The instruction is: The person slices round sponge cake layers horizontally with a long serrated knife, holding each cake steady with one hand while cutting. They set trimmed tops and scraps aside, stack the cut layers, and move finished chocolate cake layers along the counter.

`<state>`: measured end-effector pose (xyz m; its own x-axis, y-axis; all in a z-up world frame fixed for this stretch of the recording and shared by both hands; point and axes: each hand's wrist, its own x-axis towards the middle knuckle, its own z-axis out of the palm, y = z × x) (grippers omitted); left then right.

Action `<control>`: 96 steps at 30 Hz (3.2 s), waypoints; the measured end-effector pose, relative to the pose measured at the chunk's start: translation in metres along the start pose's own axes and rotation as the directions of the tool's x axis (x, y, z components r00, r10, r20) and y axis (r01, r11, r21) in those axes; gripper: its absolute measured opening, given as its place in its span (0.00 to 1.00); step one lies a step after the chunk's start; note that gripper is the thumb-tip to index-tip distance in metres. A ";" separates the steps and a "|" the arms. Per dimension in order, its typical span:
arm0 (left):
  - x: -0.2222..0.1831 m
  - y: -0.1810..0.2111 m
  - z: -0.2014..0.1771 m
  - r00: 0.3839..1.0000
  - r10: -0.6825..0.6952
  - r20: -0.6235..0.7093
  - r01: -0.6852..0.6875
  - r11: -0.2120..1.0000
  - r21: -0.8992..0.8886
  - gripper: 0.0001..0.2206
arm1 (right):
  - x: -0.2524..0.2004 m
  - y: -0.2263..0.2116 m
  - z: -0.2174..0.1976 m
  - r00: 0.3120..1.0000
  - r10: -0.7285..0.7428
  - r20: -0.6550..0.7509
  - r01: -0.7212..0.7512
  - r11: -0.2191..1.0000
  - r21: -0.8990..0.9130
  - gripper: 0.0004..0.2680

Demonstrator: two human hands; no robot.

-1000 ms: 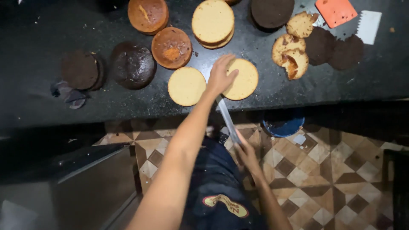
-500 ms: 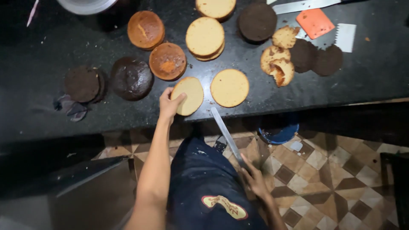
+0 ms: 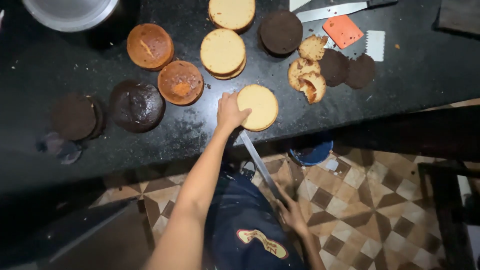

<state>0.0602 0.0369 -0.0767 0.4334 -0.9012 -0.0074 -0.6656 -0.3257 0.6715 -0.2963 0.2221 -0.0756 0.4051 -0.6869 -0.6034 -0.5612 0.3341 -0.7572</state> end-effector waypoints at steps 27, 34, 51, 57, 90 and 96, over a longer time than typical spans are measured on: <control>0.328 -0.125 -0.123 0.966 -0.216 0.142 0.161 0.075 -0.984 0.24 | 0.090 -0.017 0.073 0.900 0.179 -0.399 -0.272 0.943 -0.190 0.15; 0.314 -0.199 -0.199 0.964 -0.258 0.059 0.259 0.966 -0.012 0.23 | 0.081 -0.056 0.064 0.913 0.240 -0.330 -0.269 0.962 -0.045 0.13; 0.167 -0.107 -0.267 0.993 0.005 -0.117 -0.078 0.777 -0.624 0.30 | 0.087 -0.043 0.054 0.911 0.126 -0.393 -0.113 0.992 0.056 0.12; 0.113 -0.037 -0.183 0.938 0.064 0.342 0.316 0.252 -0.915 0.20 | 0.073 -0.010 0.022 0.911 0.124 -0.392 0.005 0.950 0.312 0.11; -0.007 0.020 0.023 0.941 0.331 -0.067 -0.320 0.937 0.138 0.34 | 0.129 -0.125 -0.008 0.997 -0.082 -0.010 0.074 0.842 0.534 0.24; -0.004 0.024 0.020 0.953 0.296 -0.059 -0.285 0.948 0.139 0.33 | 0.090 -0.075 0.014 0.986 -0.165 -0.030 0.161 0.887 0.432 0.24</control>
<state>0.0303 0.0271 -0.0753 0.2524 -0.9386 0.2354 -0.8392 -0.0912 0.5362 -0.2076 0.1439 -0.0766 0.4705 -0.7513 -0.4627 -0.1208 0.4646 -0.8772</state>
